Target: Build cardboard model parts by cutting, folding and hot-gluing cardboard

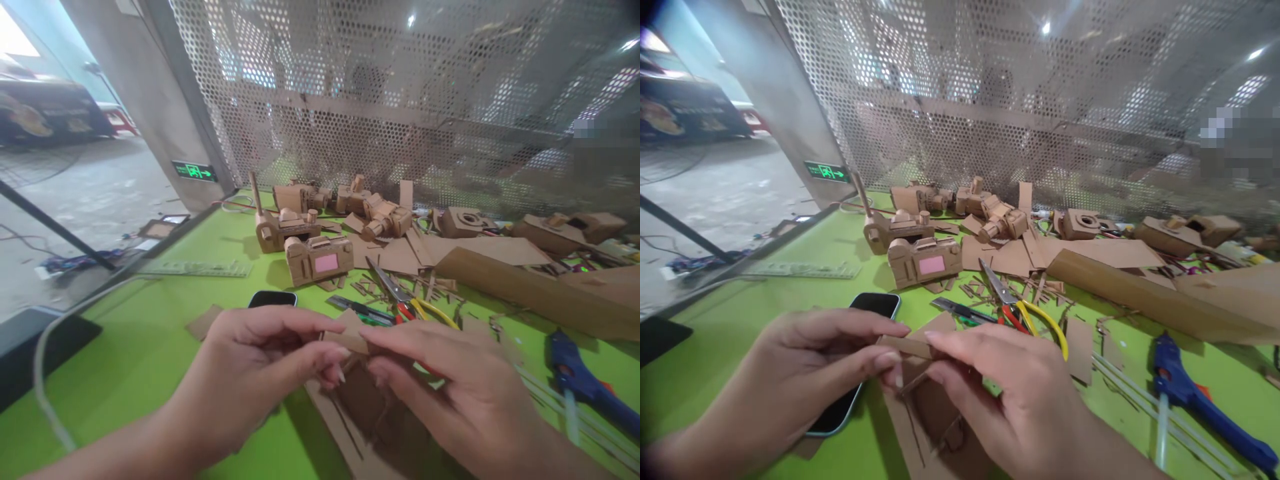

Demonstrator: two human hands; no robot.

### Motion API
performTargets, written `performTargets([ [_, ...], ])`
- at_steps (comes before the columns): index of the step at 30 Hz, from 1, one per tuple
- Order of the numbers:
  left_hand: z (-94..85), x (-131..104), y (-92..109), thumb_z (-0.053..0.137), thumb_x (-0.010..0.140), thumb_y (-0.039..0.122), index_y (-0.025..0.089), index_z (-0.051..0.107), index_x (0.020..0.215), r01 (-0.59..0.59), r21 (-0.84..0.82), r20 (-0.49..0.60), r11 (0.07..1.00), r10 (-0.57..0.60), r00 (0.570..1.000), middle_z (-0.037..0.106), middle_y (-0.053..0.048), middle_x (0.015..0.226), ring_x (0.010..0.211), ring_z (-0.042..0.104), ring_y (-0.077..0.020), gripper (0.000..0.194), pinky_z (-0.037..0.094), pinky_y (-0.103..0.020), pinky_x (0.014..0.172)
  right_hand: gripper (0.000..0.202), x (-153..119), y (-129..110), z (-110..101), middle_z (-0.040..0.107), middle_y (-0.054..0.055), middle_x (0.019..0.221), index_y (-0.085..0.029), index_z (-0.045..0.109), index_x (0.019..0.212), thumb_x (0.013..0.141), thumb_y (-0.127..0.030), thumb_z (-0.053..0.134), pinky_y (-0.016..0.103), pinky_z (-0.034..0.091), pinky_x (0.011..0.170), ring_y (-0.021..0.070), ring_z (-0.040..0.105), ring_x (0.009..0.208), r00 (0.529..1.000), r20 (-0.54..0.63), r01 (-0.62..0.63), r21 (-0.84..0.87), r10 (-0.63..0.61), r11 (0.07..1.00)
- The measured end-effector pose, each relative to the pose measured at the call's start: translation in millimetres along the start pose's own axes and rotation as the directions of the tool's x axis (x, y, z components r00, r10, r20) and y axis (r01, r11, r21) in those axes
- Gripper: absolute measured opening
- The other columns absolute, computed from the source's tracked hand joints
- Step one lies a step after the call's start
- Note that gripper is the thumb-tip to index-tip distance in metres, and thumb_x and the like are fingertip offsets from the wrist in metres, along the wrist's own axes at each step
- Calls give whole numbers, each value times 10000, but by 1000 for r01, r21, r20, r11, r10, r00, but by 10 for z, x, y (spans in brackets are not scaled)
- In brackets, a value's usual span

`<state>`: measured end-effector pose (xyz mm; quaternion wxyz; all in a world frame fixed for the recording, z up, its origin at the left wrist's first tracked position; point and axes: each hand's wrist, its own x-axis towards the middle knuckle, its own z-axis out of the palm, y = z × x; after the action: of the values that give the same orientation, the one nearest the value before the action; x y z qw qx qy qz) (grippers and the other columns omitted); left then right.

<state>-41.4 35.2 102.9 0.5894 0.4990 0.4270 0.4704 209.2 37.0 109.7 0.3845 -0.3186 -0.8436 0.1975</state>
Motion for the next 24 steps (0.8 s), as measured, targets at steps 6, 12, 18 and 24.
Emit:
performTargets([
  [6, -10, 53, 33, 1091, 785, 401, 236, 940, 877, 141, -248, 116, 958, -115, 987, 857, -18, 654, 554, 792, -123, 242, 671, -155, 597, 282, -28, -3, 35, 934, 31, 1167, -219, 800, 1356, 1102, -135, 711, 177, 702, 929, 156, 897, 935, 994, -15, 110, -37, -111, 993],
  [12, -33, 63, -22, 1044, 870, 332, 255, 946, 912, 178, -285, 172, 942, -132, 976, 878, 10, 720, 605, 801, -81, 131, 651, -98, 628, 159, -8, -28, 12, 927, 37, 1101, -195, 805, 1265, 1128, -255, 752, 141, 685, 867, 149, 883, 911, 991, 45, 126, -16, -125, 992],
  [18, -21, 76, 23, 1044, 868, 313, 212, 927, 857, 258, -267, 287, 929, -179, 941, 839, 17, 692, 566, 747, -65, 155, 634, -107, 578, 512, -84, 21, -147, 897, 8, 1209, -259, 710, 1529, 1051, -321, 882, 171, 662, 985, 140, 858, 1005, 981, 170, 96, 20, -98, 995],
  [24, -6, 42, 32, 1042, 872, 297, 181, 918, 867, 372, -298, 385, 879, -246, 889, 835, -12, 670, 570, 748, -72, 169, 600, -94, 549, 606, -21, 11, -203, 880, -48, 1090, -313, 692, 1559, 1012, -437, 920, 96, 616, 891, 82, 828, 903, 959, 266, 44, 189, -94, 981],
])
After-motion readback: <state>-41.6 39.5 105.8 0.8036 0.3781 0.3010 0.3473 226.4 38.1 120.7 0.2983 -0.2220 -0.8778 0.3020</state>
